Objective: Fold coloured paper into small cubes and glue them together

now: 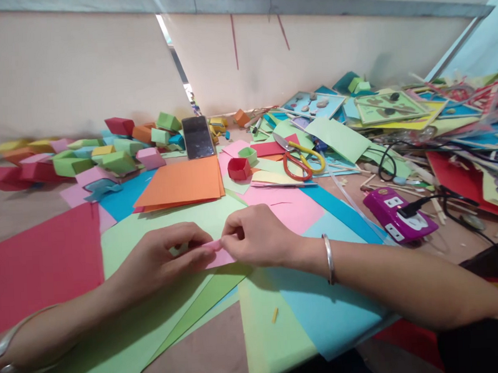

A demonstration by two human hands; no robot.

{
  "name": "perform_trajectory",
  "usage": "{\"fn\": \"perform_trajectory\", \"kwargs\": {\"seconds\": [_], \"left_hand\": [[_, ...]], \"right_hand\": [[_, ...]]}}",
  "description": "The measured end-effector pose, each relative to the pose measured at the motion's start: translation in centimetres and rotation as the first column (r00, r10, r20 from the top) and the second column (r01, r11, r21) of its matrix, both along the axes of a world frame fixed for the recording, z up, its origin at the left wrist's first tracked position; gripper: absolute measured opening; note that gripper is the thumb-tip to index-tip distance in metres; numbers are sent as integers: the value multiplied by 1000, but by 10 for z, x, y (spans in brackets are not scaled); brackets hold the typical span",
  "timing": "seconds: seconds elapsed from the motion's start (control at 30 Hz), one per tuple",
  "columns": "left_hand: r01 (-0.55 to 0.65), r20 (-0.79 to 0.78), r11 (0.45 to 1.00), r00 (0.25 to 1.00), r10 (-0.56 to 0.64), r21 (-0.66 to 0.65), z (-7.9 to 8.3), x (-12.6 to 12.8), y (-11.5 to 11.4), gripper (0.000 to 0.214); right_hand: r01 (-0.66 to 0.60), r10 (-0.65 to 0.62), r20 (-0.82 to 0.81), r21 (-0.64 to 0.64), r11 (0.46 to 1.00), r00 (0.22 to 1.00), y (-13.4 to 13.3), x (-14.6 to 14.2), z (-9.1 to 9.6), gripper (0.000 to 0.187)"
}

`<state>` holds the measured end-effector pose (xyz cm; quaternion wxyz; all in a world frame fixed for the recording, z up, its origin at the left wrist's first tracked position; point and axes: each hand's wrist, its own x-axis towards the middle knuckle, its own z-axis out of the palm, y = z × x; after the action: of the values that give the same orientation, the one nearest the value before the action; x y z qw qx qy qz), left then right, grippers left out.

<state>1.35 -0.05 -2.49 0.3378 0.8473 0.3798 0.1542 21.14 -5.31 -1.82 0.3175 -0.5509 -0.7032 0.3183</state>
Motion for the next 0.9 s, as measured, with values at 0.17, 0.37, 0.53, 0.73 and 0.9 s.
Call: {"fn": "perform_trajectory", "kwargs": {"seconds": [0.17,0.37,0.53,0.73,0.9], "left_hand": [[-78,-3,986,997,79,-149,5,1,-1,30],[-85,23,979,996,91,-183,1,-2,1,31],[-65,4,950,998,70,-306,1,-4,2,30],[-33,-14,924,999,30,-381,4,-2,0,27],[92,42,963,996,-84,-253,6,-2,-6,25]], "right_hand": [[-50,43,-65,-102,994,997,3,4,0,22],[-42,39,-30,-118,992,999,6,7,1,15],[-55,55,-7,-110,992,998,5,7,4,13],[-47,45,-41,-57,997,998,1,4,2,15],[-35,35,-109,3,999,993,-5,-5,-6,15]]}}
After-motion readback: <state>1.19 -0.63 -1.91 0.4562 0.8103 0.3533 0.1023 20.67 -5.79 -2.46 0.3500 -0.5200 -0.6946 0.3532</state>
